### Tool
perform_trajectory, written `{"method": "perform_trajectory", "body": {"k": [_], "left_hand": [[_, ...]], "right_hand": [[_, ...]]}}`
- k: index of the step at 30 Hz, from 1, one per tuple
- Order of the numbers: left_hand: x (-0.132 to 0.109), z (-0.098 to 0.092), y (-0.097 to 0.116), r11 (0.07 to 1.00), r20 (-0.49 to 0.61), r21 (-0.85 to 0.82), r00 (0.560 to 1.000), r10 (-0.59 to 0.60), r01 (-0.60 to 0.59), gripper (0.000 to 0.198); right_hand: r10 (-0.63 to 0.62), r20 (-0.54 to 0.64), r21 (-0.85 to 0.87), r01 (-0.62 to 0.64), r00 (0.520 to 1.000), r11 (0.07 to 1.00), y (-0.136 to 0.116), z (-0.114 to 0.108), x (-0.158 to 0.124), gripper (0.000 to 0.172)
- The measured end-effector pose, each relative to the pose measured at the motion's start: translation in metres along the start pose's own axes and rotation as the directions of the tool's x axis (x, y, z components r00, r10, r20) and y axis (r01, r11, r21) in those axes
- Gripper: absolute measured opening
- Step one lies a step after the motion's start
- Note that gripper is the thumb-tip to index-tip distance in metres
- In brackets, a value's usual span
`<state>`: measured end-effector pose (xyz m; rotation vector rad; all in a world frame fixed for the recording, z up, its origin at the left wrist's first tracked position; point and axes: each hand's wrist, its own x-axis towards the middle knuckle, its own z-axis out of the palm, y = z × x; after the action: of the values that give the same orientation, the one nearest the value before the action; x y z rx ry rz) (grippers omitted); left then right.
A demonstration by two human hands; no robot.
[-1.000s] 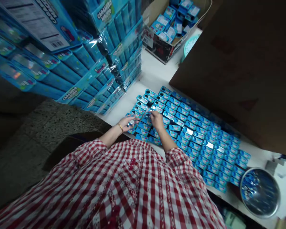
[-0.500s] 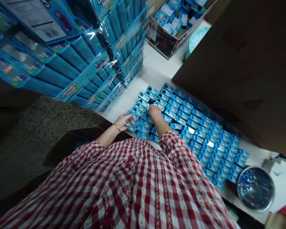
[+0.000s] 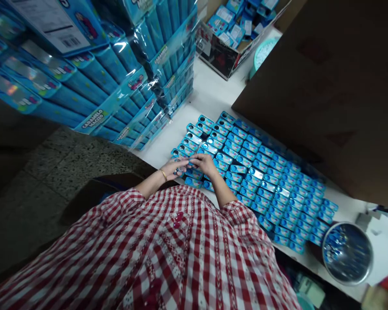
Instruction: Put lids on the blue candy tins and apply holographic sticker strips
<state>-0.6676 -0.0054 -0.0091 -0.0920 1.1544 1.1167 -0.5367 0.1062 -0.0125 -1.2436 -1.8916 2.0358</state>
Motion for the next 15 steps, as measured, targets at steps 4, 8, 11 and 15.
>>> {"method": "perform_trajectory", "body": {"k": [4, 8, 11, 15], "left_hand": [[-0.002, -0.008, 0.006, 0.969, 0.058, -0.231, 0.995, -0.079, 0.091, 0.010], [-0.003, -0.006, 0.017, 0.942, 0.051, -0.329, 0.997, -0.058, 0.071, 0.009], [-0.005, 0.000, 0.022, 0.952, 0.078, -0.301, 0.997, -0.028, 0.050, 0.017], [-0.002, 0.007, 0.025, 0.966, 0.080, -0.257, 0.996, 0.025, -0.003, 0.012]], "right_hand": [[-0.007, -0.429, -0.172, -0.074, 0.903, 0.982, -0.004, -0.053, 0.026, 0.016], [-0.118, -0.521, -0.558, -0.232, 0.846, 0.797, -0.025, -0.083, 0.066, 0.012], [-0.081, -0.485, -0.718, -0.344, 0.871, 0.605, -0.041, -0.083, 0.091, 0.020], [0.121, -0.466, -0.778, -0.471, 0.877, 0.417, -0.052, -0.082, 0.113, 0.042]]}}
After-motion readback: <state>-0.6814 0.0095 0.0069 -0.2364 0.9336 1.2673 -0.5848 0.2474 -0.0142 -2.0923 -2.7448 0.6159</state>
